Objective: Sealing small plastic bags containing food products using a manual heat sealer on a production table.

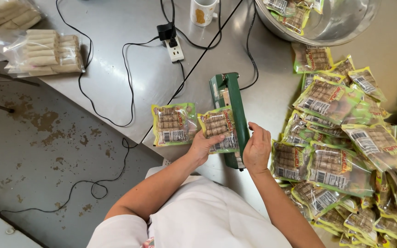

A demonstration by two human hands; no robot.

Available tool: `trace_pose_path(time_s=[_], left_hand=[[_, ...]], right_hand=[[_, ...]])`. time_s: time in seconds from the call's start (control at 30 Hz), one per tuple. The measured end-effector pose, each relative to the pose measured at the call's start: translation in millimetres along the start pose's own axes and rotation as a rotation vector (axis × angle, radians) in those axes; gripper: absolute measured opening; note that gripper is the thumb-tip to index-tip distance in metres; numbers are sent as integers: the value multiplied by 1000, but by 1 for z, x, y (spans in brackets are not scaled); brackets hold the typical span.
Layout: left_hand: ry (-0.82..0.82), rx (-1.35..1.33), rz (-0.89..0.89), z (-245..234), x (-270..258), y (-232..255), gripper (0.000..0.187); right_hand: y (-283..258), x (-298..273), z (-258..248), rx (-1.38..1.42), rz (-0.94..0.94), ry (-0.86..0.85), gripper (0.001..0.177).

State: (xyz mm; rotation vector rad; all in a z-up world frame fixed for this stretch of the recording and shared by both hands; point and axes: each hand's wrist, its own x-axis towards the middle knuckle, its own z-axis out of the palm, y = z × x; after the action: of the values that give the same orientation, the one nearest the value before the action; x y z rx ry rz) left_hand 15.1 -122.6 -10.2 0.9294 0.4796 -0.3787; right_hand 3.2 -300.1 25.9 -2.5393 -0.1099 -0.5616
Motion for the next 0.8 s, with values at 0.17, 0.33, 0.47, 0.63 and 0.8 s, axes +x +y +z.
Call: trace_pose_path(time_s=[0.17, 0.33, 0.47, 0.63, 0.8], left_hand=[[-31, -27, 67, -11, 12, -16, 82], [-5, -86, 150, -31, 16, -26, 60], [4, -43, 94, -47, -7, 16, 69], [159, 257, 10, -59, -51, 120, 72], [434, 1369, 179, -124, -9, 116, 119]], right_hand=[[-2, 1, -4, 13, -10, 32, 37], [-24, 30, -54, 341, 220, 4, 29], [21, 62, -107, 701, 826, 192, 13], [117, 80, -114, 785, 1277, 425, 35], [155, 85, -110, 639, 1165, 479, 10]])
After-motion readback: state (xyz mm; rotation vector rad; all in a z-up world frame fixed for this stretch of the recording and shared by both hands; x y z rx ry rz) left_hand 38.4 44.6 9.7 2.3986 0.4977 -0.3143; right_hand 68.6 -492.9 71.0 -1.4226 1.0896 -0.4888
